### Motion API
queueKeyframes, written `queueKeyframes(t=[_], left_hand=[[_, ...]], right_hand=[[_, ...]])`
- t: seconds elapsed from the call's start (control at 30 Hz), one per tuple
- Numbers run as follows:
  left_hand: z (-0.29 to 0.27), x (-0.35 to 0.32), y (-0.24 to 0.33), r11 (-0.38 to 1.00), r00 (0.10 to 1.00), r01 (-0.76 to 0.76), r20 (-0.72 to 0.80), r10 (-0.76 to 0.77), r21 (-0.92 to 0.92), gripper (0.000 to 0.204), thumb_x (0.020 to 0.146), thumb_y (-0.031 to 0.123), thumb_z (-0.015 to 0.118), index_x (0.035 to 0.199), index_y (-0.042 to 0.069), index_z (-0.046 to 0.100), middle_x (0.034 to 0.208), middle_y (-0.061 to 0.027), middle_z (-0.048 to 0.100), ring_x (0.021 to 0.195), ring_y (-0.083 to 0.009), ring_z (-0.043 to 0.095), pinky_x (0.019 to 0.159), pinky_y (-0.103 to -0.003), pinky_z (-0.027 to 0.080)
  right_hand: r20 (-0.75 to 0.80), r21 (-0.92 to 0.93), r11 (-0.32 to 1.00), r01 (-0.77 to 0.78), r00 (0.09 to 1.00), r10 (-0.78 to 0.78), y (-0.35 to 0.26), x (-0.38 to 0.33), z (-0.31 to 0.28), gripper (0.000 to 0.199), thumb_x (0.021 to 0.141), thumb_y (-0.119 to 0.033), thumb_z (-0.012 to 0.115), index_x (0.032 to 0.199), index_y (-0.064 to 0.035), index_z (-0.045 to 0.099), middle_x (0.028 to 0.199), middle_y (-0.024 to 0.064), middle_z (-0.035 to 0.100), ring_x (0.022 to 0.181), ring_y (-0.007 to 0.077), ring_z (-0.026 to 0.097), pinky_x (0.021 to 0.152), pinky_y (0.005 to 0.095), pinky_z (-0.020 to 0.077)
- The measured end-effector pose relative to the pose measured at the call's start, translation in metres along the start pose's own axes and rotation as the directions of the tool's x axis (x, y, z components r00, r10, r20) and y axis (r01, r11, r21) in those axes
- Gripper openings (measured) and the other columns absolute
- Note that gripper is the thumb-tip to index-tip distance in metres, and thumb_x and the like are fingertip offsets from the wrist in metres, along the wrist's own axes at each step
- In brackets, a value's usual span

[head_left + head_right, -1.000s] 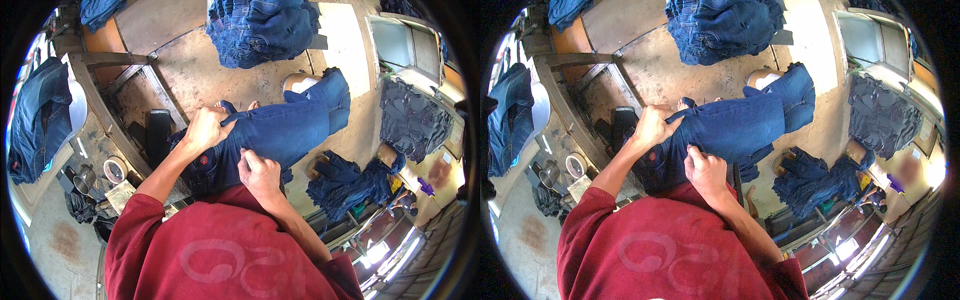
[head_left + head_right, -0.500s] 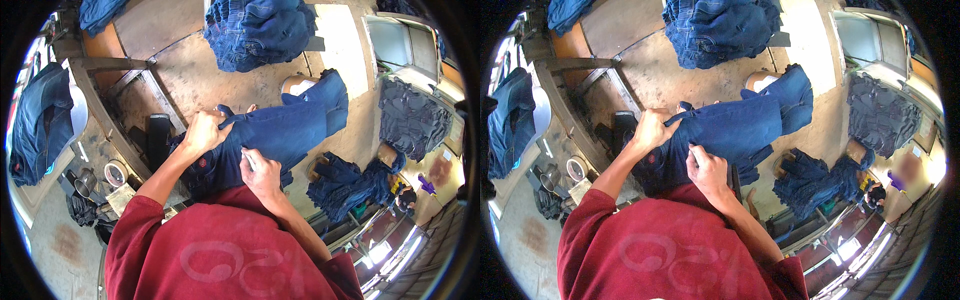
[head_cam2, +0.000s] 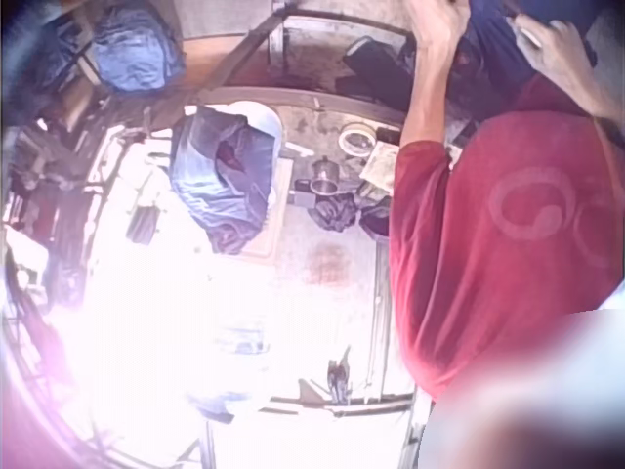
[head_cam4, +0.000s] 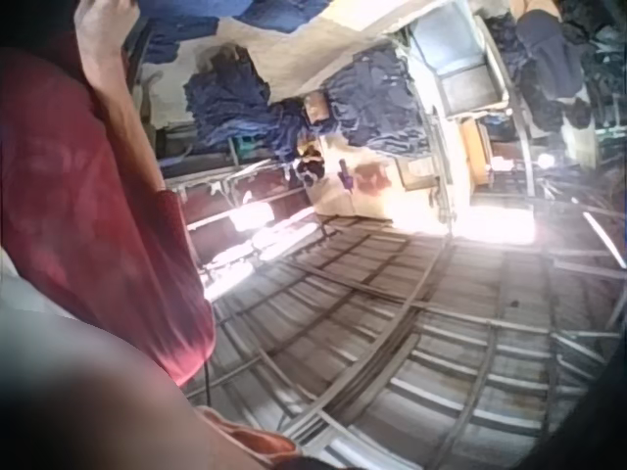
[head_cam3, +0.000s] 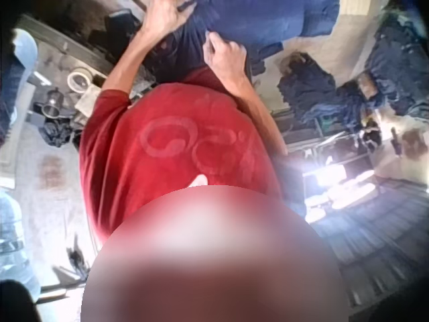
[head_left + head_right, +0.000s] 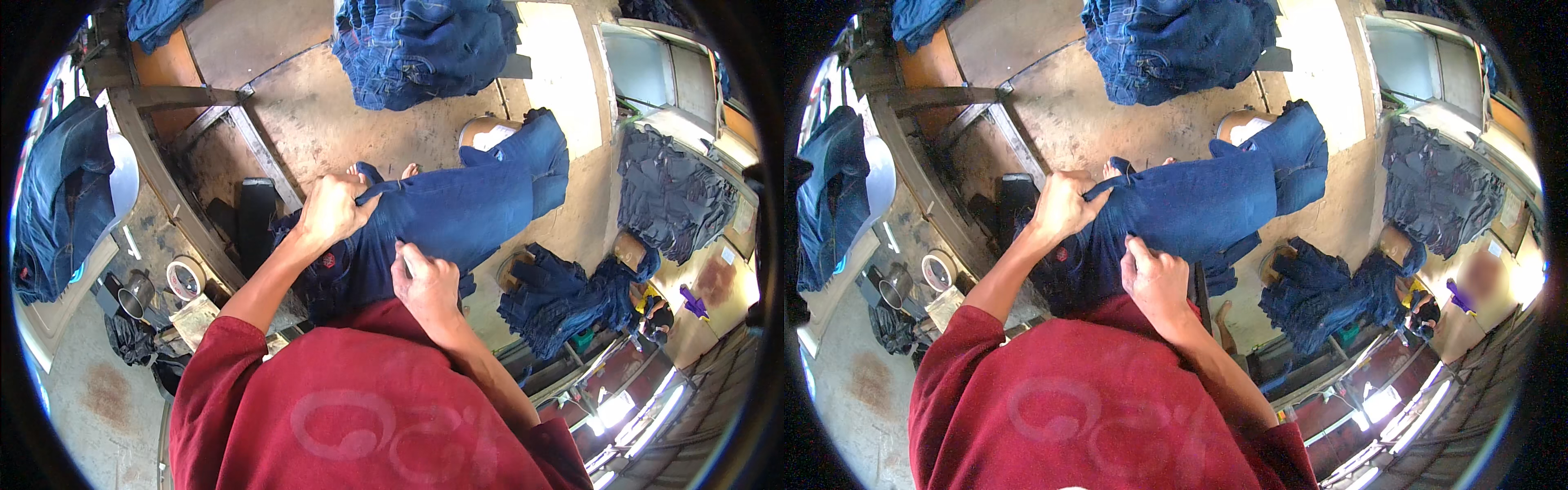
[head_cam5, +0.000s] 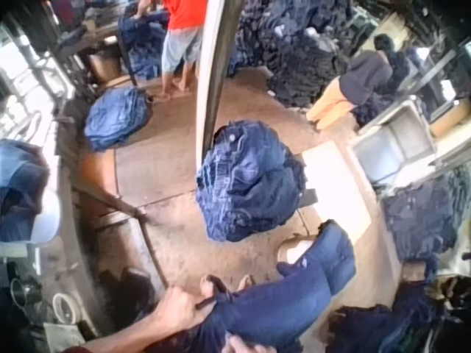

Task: The person repeatedly picks up denim jeans from a pile, lays them on a table, and uses a white marker to draw lines on the fabric. The person folds and unfolds the jeans while marking different areas, then places them back on the pile.

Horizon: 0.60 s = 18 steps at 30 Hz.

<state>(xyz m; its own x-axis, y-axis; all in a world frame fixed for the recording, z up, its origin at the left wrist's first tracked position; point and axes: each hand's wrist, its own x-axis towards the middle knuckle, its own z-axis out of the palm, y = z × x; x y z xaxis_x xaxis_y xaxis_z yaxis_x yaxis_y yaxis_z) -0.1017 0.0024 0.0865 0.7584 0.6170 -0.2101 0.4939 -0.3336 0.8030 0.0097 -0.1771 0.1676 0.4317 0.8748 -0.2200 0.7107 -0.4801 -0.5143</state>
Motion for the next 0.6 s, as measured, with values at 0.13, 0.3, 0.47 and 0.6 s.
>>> queueKeyframes(t=[0.13, 0.3, 0.47, 0.6], left_hand=[[0.0003, 0.0004, 0.0006, 1.0, 1.0, 0.009, -0.001, -0.009, 0.006, 0.02, 0.085, 0.015, 0.085, 0.078, -0.002, 0.078, 0.077, -0.0196, 0.072, 0.07, -0.0416, 0.073, 0.065, -0.045, 0.058], [0.0, -0.0006, 0.0015, 0.999, 1.0, 0.03, 0.006, -0.029, -0.014, 0.02, 0.085, 0.015, 0.085, 0.079, -0.002, 0.078, 0.077, -0.019, 0.072, 0.07, -0.0415, 0.073, 0.065, -0.046, 0.057], [0.0005, 0.0009, 0.0001, 1.0, 1.0, -0.022, -0.014, 0.022, -0.009, 0.019, 0.086, 0.015, 0.085, 0.079, -0.002, 0.079, 0.075, -0.0191, 0.071, 0.069, -0.0406, 0.072, 0.065, -0.046, 0.058], [0.0012, 0.0017, -0.0001, 0.999, 0.998, -0.052, -0.045, 0.052, -0.015, 0.019, 0.085, 0.014, 0.086, 0.079, -0.002, 0.079, 0.074, -0.0198, 0.07, 0.068, -0.0408, 0.072, 0.064, -0.046, 0.057]], right_hand=[[-0.029, 0.047, 0.999, 0.002, 1.0, -0.001, 0.0007, -0.0015, -0.0014, 0.008, 0.092, -0.005, 0.076, 0.099, -0.0078, 0.073, 0.062, 0.0143, 0.069, 0.053, 0.0322, 0.071, 0.049, 0.0427, 0.0555], [0.042, -0.023, 0.999, -0.023, 0.999, 0.024, 0.0005, -0.0025, -0.0045, 0.008, 0.092, -0.006, 0.076, 0.099, -0.0084, 0.074, 0.065, 0.0141, 0.071, 0.056, 0.032, 0.073, 0.05, 0.0424, 0.0564], [0.018, -0.028, 1.0, 0.012, 1.0, -0.011, 0.0004, -0.002, -0.0057, 0.005, 0.093, -0.007, 0.075, 0.098, -0.0084, 0.074, 0.066, 0.0136, 0.071, 0.056, 0.0319, 0.072, 0.05, 0.0419, 0.0559], [0.028, 0.03, 0.999, -0.023, 0.999, 0.022, -0.0004, -0.0047, -0.0047, 0.007, 0.094, -0.007, 0.075, 0.101, -0.0082, 0.073, 0.067, 0.0135, 0.071, 0.056, 0.0318, 0.072, 0.05, 0.0418, 0.0554]])
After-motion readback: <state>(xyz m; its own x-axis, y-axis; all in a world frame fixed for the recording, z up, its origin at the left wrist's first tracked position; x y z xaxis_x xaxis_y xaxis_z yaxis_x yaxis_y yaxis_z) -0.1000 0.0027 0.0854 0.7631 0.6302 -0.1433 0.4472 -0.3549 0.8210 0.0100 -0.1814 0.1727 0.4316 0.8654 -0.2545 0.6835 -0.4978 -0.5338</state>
